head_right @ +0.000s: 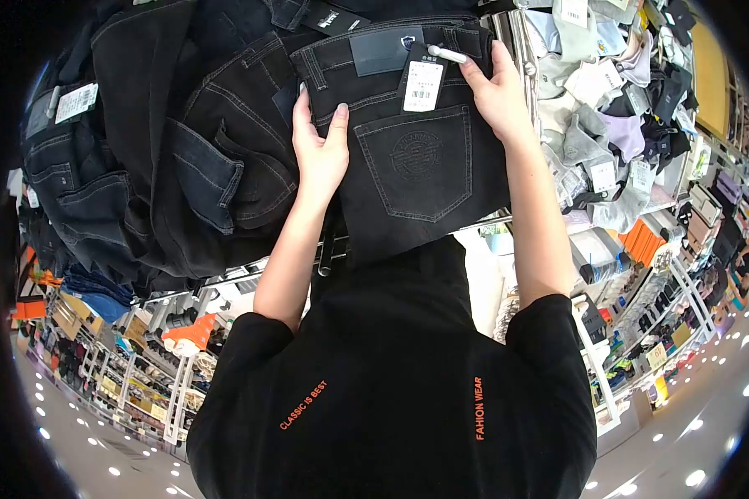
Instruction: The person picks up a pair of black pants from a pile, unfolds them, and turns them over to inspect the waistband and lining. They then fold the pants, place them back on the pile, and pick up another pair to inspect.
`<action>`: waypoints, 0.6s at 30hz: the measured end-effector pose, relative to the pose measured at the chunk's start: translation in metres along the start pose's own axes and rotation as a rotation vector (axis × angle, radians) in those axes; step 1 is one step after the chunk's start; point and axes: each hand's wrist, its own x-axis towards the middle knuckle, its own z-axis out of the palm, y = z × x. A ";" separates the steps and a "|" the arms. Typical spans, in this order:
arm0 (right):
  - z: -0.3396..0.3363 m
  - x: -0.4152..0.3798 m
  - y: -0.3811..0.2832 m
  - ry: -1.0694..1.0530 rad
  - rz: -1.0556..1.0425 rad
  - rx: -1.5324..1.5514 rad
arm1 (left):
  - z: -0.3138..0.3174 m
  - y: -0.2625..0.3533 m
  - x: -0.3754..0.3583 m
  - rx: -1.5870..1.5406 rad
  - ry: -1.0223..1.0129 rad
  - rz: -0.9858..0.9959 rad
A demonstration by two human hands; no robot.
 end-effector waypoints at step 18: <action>-0.005 -0.107 -0.068 -0.104 -0.387 -0.936 | -0.074 0.078 -0.141 0.841 -0.667 -0.310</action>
